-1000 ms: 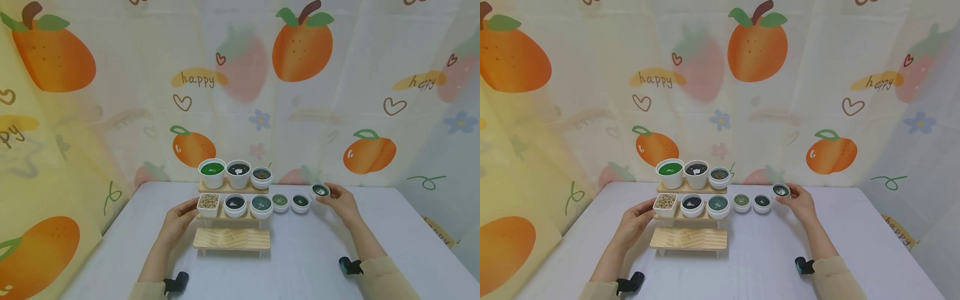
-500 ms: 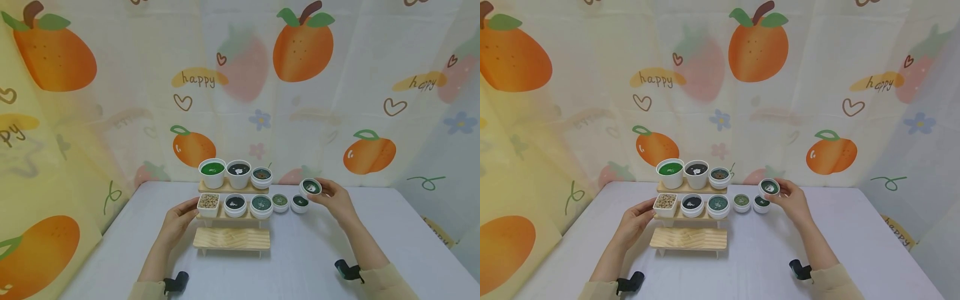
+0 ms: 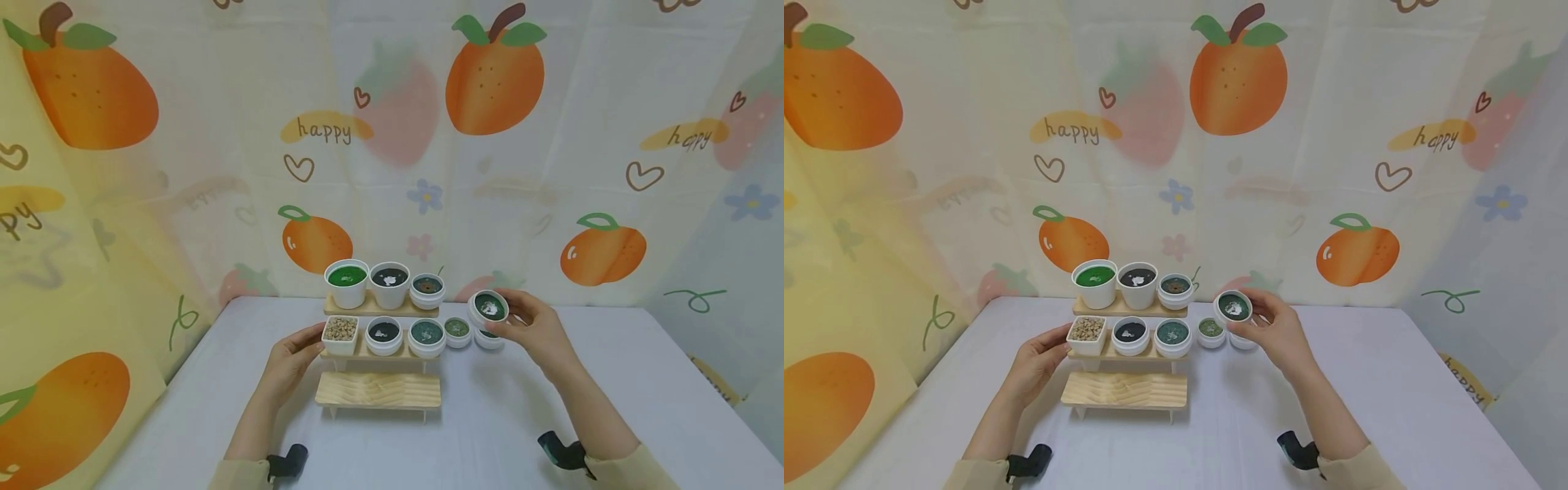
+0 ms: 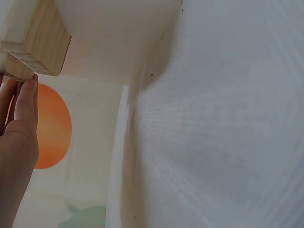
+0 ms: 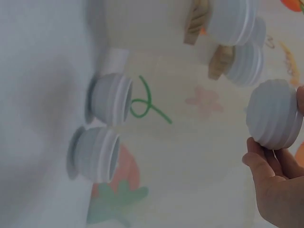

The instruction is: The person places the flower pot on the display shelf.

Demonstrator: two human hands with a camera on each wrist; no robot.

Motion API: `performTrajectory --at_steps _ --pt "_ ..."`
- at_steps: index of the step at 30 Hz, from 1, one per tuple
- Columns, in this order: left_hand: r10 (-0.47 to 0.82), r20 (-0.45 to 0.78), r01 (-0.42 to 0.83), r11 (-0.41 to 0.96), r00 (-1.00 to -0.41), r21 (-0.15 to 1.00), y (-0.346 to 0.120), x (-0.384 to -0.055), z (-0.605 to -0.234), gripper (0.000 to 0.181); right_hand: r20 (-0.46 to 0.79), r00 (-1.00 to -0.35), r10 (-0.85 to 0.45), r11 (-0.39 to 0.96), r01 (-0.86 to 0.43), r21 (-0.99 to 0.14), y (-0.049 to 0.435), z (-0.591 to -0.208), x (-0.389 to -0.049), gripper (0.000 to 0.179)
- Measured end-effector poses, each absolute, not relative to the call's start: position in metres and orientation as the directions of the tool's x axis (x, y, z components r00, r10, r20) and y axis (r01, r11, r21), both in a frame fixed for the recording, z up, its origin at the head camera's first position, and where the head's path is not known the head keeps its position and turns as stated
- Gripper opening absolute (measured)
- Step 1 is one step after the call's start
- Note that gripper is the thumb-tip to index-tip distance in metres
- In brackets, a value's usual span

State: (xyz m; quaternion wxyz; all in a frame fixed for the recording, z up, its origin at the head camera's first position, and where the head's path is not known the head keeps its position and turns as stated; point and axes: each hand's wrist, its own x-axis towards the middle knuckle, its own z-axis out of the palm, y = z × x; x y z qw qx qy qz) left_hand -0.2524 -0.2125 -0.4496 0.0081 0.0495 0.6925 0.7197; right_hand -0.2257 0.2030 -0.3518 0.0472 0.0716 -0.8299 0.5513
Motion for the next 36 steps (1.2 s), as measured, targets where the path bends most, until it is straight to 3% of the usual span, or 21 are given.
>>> performTrajectory --at_steps 12,36 --pt "0.089 0.067 0.063 -0.046 -0.994 0.997 -0.212 -0.253 -0.449 0.053 0.192 -0.962 -0.193 0.242 -0.236 -0.941 0.175 -0.344 -0.212 0.068" --pt "0.082 0.077 0.073 -0.051 -0.994 0.996 -0.213 -0.253 -0.451 0.053 0.206 -0.912 -0.355 0.153 -0.274 -0.949 0.127 -0.344 -0.203 0.066"
